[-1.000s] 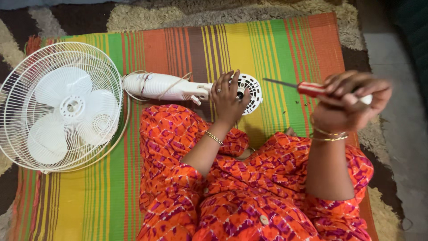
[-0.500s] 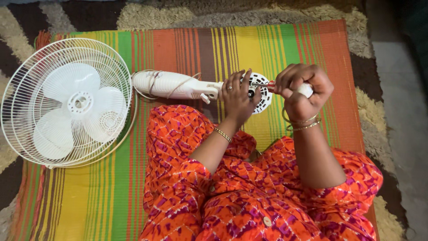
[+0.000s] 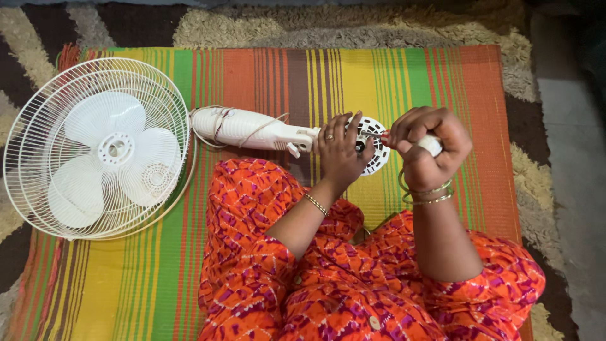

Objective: The person sits on a mat and uses a screwdriver to remove screws from the rear cap of a white pedestal fan motor housing. They loosen and remove several screws, placing them on the mat, and continue to work on the fan's rear assembly.

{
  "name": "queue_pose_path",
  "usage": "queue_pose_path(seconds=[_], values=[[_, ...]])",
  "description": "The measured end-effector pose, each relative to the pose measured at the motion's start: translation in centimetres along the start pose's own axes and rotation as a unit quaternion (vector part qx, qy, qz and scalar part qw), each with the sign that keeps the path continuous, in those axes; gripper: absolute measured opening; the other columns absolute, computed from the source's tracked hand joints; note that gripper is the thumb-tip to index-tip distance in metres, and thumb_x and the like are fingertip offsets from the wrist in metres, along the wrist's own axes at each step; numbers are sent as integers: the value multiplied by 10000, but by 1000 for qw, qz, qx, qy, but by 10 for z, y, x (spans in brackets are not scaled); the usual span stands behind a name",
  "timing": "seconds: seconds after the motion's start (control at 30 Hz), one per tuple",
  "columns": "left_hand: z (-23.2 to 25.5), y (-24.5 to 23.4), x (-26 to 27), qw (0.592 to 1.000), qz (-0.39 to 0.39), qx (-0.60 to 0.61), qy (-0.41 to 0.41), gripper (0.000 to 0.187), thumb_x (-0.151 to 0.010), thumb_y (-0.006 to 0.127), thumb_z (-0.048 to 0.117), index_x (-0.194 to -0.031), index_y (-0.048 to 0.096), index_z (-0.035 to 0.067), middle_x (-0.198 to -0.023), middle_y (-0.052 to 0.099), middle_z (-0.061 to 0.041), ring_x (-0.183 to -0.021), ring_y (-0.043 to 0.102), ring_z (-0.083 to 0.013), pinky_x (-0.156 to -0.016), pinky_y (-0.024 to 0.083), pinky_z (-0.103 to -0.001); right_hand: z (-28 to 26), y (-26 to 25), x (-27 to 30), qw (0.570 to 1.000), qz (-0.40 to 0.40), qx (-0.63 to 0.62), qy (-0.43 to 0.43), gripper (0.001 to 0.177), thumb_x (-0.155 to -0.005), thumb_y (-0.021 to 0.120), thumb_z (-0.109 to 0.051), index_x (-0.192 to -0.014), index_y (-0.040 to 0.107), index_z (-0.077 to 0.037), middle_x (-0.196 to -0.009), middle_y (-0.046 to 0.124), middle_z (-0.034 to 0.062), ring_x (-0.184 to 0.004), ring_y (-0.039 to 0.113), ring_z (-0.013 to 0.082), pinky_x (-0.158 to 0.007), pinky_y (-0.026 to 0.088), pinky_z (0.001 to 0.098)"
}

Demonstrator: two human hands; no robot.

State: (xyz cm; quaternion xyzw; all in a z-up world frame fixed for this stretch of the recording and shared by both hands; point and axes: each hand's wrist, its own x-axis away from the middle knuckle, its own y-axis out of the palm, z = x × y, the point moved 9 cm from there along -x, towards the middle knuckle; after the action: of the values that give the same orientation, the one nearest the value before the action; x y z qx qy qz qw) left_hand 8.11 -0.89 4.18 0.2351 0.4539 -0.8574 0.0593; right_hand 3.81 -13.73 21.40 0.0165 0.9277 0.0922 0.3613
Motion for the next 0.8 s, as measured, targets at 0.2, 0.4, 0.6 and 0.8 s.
queue_pose_path(seconds=[0.2,0.4,0.6,0.8], values=[[8,-11,2,999,42,-9,22,591,-975,557,427,-1462,523,94,-1392,568,-152,-1386,484,-325,-1188,297,-522,-4,15,1,997,12,66,29,119,-894,599,46,-910,495,-9,-802,581,125,-686,614,157,-615,531,274],[7,-13,-4,1000,27,-6,8,612,-974,566,450,-1482,509,114,-1442,554,-144,-1424,471,-323,-1211,300,-500,-10,27,-4,986,-20,161,-28,121,-972,638,-27,-941,521,-30,-830,628,106,-713,625,174,-643,509,276],[2,-1,-9,1000,-15,16,-5,727,-937,597,536,-1522,459,128,-1480,500,-157,-1445,396,-342,-1191,234,-522,-15,47,10,938,-22,312,-149,134,-1034,637,-101,-969,545,-29,-889,651,126,-766,652,224,-621,508,305],[2,-2,1,1000,-13,18,4,717,-919,590,472,-1530,442,129,-1479,497,-145,-1448,395,-321,-1205,236,-520,-25,45,19,894,25,384,-229,163,-1078,634,-72,-1015,496,-11,-863,634,146,-738,638,219,-628,513,328]])
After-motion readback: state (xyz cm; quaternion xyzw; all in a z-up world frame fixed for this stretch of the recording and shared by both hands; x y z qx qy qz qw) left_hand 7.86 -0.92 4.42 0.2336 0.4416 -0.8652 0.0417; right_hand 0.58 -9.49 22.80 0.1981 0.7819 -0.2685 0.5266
